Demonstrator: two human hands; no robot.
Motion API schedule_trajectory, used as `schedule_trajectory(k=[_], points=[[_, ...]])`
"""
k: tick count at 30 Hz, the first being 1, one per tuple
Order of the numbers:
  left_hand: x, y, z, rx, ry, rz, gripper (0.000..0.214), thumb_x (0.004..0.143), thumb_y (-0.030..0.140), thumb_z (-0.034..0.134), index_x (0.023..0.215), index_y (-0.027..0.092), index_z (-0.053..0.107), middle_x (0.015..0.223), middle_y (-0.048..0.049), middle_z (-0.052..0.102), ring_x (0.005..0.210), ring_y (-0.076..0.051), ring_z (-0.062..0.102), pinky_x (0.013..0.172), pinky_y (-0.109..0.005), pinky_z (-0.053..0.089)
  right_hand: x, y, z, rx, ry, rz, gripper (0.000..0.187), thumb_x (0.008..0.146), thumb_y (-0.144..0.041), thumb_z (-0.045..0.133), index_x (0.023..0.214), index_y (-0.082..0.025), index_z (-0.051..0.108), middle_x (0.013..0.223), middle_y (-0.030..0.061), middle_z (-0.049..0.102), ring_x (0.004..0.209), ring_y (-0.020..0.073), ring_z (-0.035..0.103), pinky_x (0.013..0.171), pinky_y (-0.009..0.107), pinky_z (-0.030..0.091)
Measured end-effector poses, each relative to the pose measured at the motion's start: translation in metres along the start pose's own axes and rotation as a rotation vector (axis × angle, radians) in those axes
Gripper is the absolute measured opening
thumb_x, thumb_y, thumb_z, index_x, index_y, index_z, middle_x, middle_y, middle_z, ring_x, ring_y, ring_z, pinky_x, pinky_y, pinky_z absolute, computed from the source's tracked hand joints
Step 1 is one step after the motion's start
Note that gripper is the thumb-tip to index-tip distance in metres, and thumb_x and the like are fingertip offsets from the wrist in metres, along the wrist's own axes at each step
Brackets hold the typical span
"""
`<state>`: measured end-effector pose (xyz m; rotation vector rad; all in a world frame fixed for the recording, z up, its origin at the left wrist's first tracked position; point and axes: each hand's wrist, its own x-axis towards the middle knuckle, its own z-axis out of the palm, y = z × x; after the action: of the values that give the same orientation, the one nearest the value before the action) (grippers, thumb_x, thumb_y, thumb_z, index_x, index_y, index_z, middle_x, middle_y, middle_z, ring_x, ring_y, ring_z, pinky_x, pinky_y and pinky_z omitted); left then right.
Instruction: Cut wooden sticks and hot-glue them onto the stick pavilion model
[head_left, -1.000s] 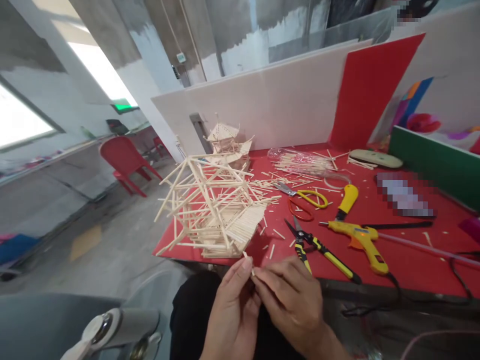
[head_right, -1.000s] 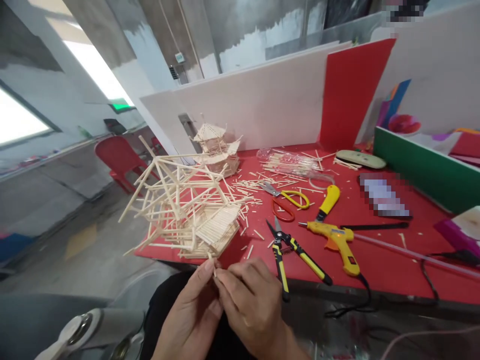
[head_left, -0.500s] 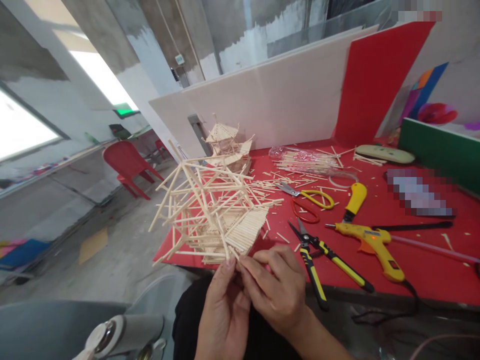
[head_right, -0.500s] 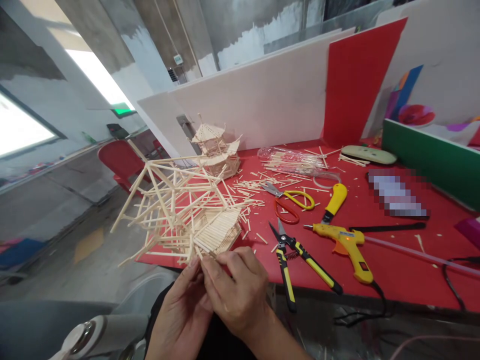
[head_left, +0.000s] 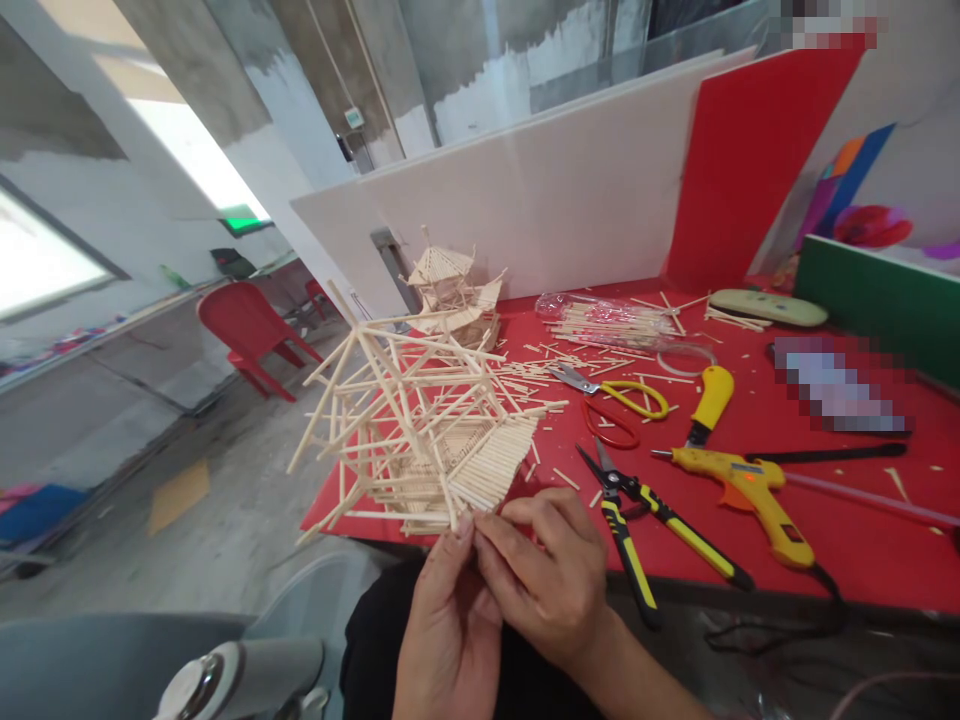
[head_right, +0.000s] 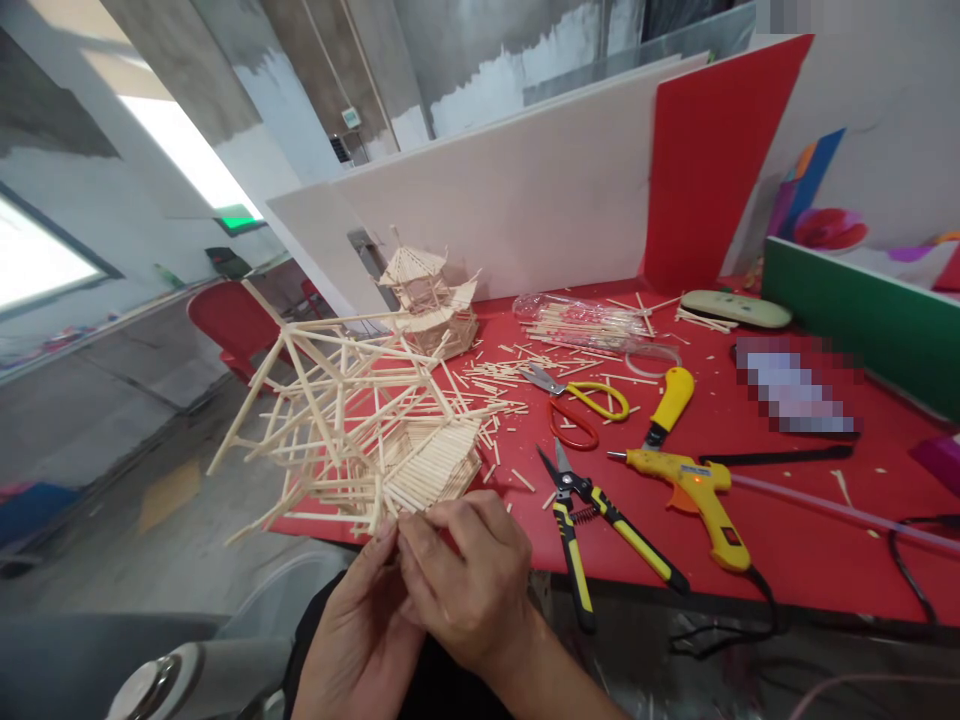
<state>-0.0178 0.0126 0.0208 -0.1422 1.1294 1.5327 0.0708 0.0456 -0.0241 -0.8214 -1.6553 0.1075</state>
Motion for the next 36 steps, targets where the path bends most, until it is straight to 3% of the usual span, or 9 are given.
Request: schedule_trajectory(k=[18, 24, 36], points=[[-0.0015, -0.0021, 0.0038, -0.025, -0.033, 0.005, 0.015, 0.086, 0.007, 0.058, 0.093, 0.011, 0.071, 0.099, -0.0107, 0.073, 0.088, -0.017, 0.070, 0.076, -0.024, 0.059, 0.0064, 0.0040, -0.0046, -0.039, -0.021, -0.033, 0.020, 0.083, -0.016, 0.067, 0.102, -0.019, 0.072, 0.083, 0.0046, 0.066, 0.080, 0.0161, 0.056, 0.073, 0.031, 0.049], [-0.0015, -0.0013, 0.0060, -0.029, -0.040, 0.007, 0.014, 0.086, 0.006, 0.056, 0.089, 0.009, 0.070, 0.094, -0.0110, 0.073, 0.084, -0.016, 0.070, 0.076, -0.026, 0.059, 0.0056, 0.0047, -0.0041, -0.037, -0.027, -0.030, 0.021, 0.082, -0.015, 0.068, 0.103, -0.019, 0.071, 0.084, 0.0048, 0.067, 0.081, 0.0164, 0.057, 0.074, 0.031, 0.049], [-0.0048, 0.0035, 0.0084, -0.056, -0.017, 0.005, 0.015, 0.079, 0.007, 0.056, 0.074, 0.010, 0.069, 0.074, -0.0070, 0.070, 0.065, -0.014, 0.067, 0.063, -0.024, 0.058, 0.0064, 0.0061, -0.0030, -0.031, -0.005, -0.048, 0.025, 0.082, -0.013, 0.067, 0.106, -0.018, 0.071, 0.083, 0.0055, 0.067, 0.081, 0.0168, 0.057, 0.074, 0.032, 0.050]])
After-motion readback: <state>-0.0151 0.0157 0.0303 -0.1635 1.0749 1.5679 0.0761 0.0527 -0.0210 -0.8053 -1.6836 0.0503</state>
